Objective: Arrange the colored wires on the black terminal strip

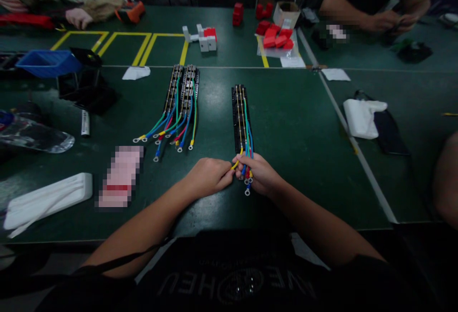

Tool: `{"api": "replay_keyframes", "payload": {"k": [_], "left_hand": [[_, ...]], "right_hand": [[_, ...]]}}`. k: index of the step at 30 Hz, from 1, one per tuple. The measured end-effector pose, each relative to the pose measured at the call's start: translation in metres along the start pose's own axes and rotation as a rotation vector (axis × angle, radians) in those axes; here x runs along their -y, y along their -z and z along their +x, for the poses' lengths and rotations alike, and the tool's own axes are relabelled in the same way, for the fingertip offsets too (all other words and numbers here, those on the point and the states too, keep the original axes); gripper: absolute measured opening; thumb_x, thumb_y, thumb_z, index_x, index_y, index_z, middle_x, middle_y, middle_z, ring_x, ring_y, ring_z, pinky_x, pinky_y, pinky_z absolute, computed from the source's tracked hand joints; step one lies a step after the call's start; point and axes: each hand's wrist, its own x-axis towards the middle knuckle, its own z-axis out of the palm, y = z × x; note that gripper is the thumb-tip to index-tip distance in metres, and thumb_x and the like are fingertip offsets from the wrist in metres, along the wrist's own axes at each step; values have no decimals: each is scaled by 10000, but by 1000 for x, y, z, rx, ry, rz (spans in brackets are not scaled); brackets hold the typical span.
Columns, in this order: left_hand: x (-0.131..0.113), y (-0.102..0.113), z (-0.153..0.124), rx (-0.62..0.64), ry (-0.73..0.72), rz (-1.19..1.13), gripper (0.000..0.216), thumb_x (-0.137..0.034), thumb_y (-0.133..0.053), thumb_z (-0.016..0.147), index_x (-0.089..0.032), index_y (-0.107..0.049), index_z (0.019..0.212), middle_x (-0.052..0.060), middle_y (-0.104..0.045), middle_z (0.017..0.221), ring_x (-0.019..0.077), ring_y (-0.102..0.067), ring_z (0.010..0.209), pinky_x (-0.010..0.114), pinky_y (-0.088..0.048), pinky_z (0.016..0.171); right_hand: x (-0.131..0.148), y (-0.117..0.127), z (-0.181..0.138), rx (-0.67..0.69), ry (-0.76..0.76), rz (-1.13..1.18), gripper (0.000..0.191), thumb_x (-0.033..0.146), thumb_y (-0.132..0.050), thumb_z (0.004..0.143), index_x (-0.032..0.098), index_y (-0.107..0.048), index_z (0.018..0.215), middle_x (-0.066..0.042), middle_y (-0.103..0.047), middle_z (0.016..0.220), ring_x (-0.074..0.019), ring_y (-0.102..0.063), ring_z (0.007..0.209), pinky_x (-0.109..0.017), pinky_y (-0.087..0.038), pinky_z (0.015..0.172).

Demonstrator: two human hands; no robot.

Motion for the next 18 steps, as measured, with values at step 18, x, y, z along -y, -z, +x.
{"api": "replay_keyframes", "payload": {"k": [18], "left_hand": [[1,-1,0,-4,33,-9,314,-310,-381,933,-160,-584,745,19,-608,656,133,-573,599,241,-374,582]], "right_hand": [[-2,1,2,6,17,17,146,165,-519,874,124,-602,761,21,-541,495,-89,-547,422,-190,-424,454]]}}
